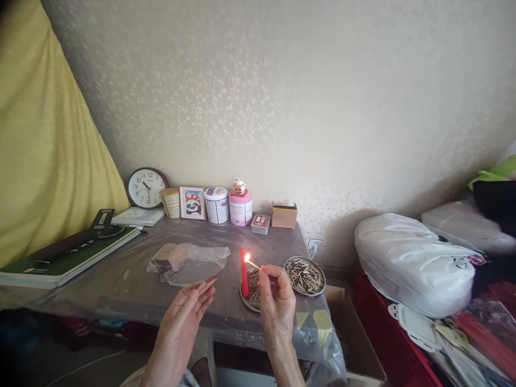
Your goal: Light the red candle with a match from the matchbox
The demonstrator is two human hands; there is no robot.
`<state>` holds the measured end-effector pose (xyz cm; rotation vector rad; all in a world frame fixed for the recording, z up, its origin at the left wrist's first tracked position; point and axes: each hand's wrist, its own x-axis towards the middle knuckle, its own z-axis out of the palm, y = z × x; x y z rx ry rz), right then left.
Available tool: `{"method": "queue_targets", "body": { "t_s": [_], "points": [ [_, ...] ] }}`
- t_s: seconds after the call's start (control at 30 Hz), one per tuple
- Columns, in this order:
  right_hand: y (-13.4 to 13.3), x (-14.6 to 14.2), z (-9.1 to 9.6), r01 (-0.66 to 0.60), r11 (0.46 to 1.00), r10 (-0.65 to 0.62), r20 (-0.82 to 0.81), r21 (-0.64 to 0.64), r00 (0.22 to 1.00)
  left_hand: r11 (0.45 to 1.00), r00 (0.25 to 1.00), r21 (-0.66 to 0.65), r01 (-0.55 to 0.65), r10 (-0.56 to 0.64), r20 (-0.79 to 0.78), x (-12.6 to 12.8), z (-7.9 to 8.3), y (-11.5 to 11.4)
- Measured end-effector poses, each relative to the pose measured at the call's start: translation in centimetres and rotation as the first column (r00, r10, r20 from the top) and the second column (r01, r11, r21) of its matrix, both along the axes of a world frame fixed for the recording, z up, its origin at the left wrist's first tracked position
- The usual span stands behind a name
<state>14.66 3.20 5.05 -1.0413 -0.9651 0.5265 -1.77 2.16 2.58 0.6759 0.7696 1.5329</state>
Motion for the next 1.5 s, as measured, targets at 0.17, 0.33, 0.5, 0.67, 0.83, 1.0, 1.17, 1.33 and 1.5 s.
{"method": "queue_targets", "body": {
  "t_s": [0.17, 0.33, 0.5, 0.67, 0.83, 1.0, 1.17, 1.33, 1.5],
  "points": [
    [1.2, -0.7, 0.5, -0.003, 1.000, 0.003, -0.010, -0.020, 1.000, 1.000, 1.000, 0.000, 0.014, -0.014, 0.000, 0.1, 0.2, 0.0],
    [2.2, -0.8, 0.3, -0.002, 1.000, 0.002, 0.005, -0.027, 1.000, 1.000, 1.000, -0.012, 0.010, -0.009, 0.018, 0.2, 0.3, 0.0],
    [2.8, -0.7, 0.3, 0.003, 0.999, -0.002, 0.029, -0.035, 1.000, 1.000, 0.999, -0.014, 0.003, -0.003, 0.033, 0.2, 0.0, 0.2],
    [3.2, -0.6, 0.4, 0.009, 0.999, -0.007, 0.058, -0.030, 0.998, 0.999, 0.999, -0.049, -0.008, 0.010, 0.038, 0.1, -0.2, 0.3],
    [3.7, -0.7, 0.3, 0.015, 1.000, -0.013, 0.080, -0.026, 0.997, 0.998, 0.999, -0.064, -0.010, 0.013, 0.050, 0.1, 0.0, 0.2],
    [3.9, -0.8, 0.1, 0.015, 0.999, -0.012, 0.085, -0.029, 0.996, 0.997, 0.998, -0.077, -0.011, 0.015, 0.053, 0.1, 0.1, 0.3],
    [3.9, -0.8, 0.1, 0.013, 1.000, -0.011, 0.081, -0.029, 0.997, 0.996, 0.998, -0.091, -0.012, 0.017, 0.054, 0.1, 0.0, 0.4],
    [3.7, -0.9, 0.4, 0.020, 1.000, -0.018, 0.069, -0.024, 0.997, 0.996, 0.999, -0.091, -0.008, 0.013, 0.048, 0.1, 0.1, 0.3],
    [3.3, -0.9, 0.9, 0.015, 1.000, -0.014, 0.055, -0.026, 0.998, 0.996, 0.998, -0.090, -0.013, 0.018, 0.057, 0.2, 0.1, 0.2]
  ]
}}
